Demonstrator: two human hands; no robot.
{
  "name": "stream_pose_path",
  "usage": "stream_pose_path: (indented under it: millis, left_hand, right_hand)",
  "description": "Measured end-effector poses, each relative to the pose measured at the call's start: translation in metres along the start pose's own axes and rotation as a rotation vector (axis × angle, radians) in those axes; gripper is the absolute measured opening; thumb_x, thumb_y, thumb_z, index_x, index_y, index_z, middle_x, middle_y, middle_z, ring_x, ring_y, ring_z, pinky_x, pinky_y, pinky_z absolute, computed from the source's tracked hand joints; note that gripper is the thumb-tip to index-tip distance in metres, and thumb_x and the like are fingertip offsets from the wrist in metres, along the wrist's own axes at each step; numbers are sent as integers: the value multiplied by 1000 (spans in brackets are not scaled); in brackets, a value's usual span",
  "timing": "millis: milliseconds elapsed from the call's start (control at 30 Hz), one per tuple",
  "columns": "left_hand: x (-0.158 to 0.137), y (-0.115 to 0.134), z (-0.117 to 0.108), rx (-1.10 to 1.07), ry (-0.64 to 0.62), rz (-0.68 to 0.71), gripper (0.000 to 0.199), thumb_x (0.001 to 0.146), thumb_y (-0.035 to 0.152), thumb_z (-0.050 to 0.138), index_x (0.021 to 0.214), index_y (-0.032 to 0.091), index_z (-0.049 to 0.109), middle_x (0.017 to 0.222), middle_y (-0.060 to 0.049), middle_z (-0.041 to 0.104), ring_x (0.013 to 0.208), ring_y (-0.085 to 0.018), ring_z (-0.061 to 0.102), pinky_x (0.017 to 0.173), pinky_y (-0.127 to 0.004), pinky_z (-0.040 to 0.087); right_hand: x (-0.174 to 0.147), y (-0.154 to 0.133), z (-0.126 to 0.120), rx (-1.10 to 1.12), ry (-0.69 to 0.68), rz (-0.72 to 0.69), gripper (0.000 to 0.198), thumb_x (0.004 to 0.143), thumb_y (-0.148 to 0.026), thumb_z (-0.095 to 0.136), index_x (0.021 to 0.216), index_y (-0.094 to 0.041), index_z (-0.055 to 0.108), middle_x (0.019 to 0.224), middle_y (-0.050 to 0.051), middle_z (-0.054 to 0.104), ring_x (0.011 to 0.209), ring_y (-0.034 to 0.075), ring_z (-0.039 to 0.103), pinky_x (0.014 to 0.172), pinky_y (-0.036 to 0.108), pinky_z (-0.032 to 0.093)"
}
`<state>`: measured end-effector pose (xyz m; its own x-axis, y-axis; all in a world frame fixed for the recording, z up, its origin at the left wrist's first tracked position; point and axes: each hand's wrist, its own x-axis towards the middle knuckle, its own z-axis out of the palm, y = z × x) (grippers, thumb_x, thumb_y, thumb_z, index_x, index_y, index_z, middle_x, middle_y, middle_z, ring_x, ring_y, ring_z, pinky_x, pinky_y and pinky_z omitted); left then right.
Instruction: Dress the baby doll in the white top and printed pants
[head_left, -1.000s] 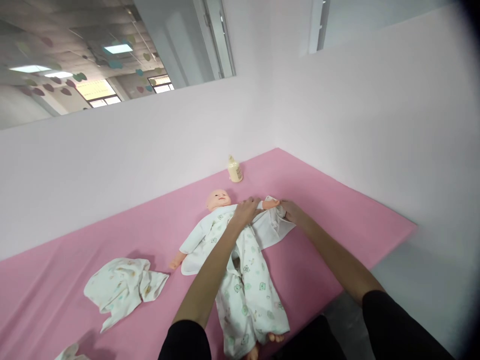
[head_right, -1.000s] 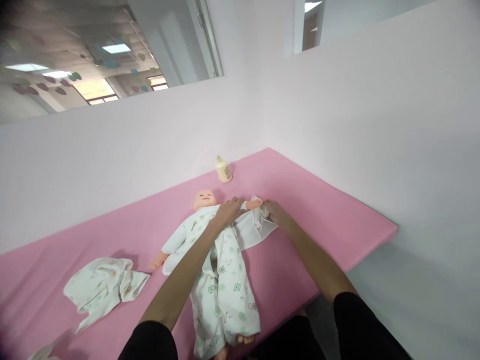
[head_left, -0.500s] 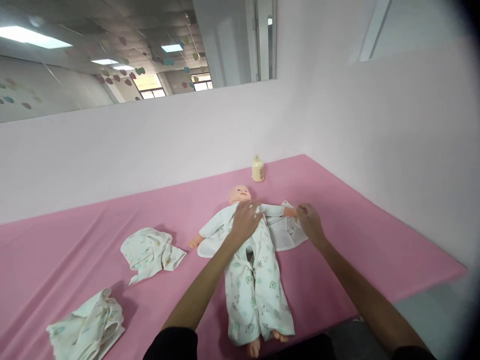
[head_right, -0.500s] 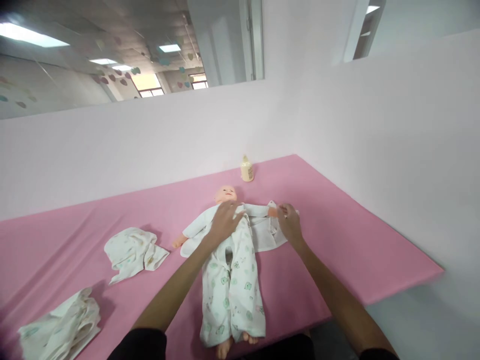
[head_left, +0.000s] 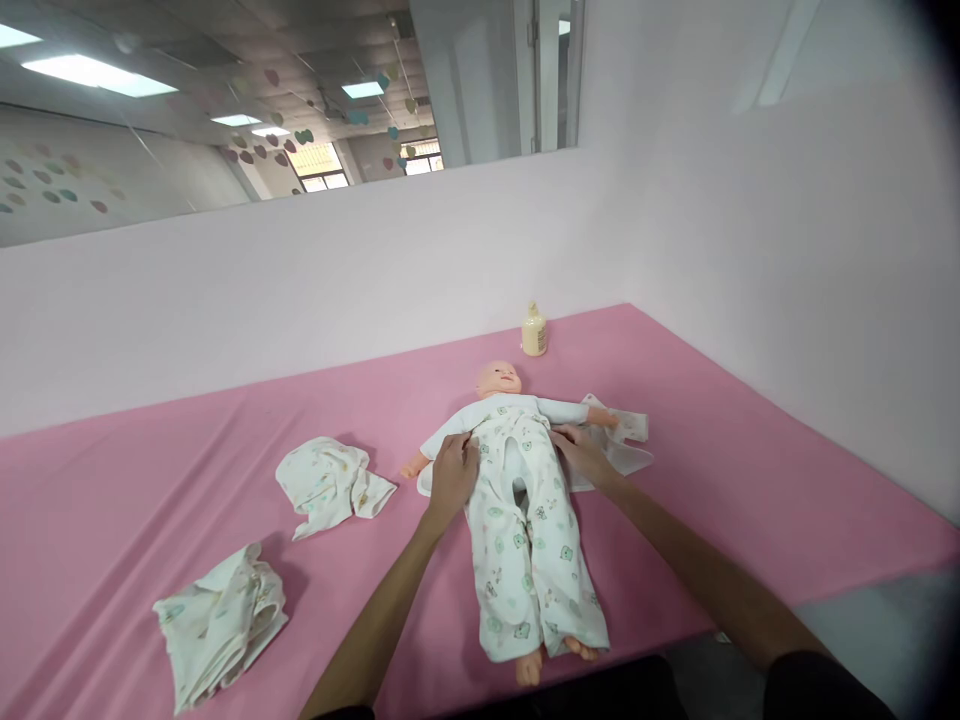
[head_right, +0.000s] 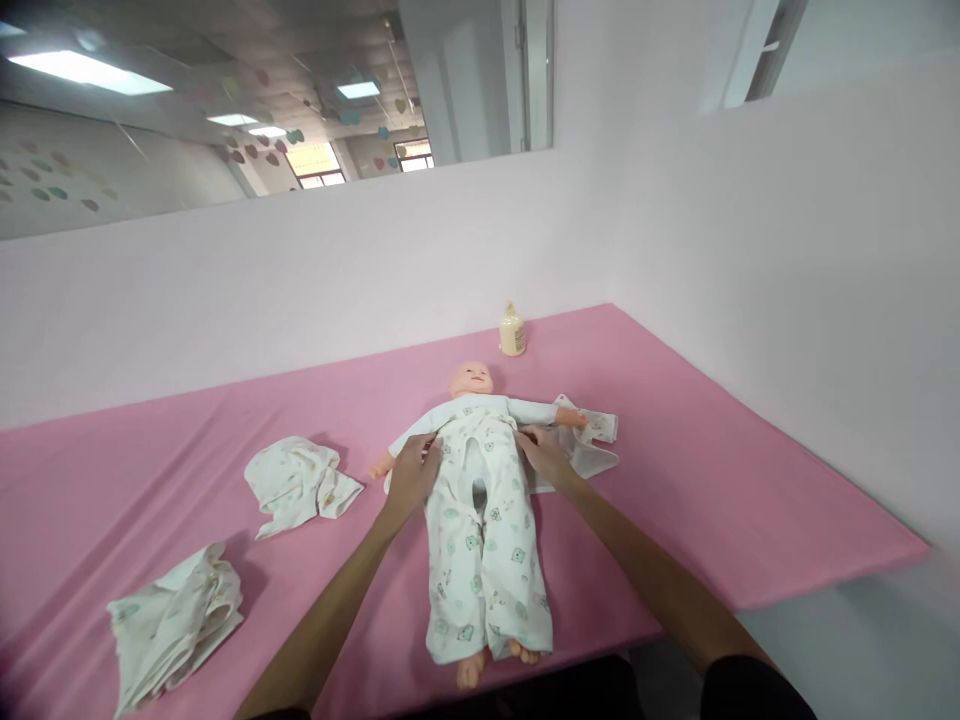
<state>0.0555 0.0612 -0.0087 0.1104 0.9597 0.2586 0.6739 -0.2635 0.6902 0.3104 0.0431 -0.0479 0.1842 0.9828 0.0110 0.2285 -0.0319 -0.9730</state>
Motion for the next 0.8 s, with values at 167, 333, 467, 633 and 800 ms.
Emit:
stream_pose_path:
  millis: [167,333,467,633,800]
  left_hand:
    - [14,-3,2,-132,-1,-43,28,94,34,46,97,18,69,112,-10,68,110,-25,59,99,-40,43]
    - [31,-5,8,-290,46,-219,28,89,40,53,99,16,63,105,-10,68,97,-22,61,90,-35,45]
    - [36,-9,14,-375,62,-307,29,89,43,54,99,17,61,103,-8,68,95,-20,61,87,-31,47]
    - [21,-17,17,-498,12,-449,31,91,40,51,108,16,61,107,-12,68,96,-22,64,85,-35,50]
    - [15,-21,20,-615,-147,-459,36,95,46,45,99,15,64,83,-11,69,83,-24,67,82,-40,54]
  right_hand:
    - [-1,8,2,96,-18,52,30,83,-49,61,88,-21,70,98,5,73,99,25,63,92,39,48]
    - [8,17,6,298,-91,149,28,85,-48,60,92,-22,69,97,5,74,96,23,67,89,37,54]
    - [13,11,7,417,-153,212,27,89,-45,57,95,-21,69,96,9,74,92,23,69,86,35,56]
    - [20,1,5,467,-192,310,29,90,-48,58,92,-21,67,95,11,74,92,24,69,85,35,56]
    - [31,-5,11,466,-199,337,33,89,-49,60,100,-19,67,104,12,73,104,25,66,94,37,53]
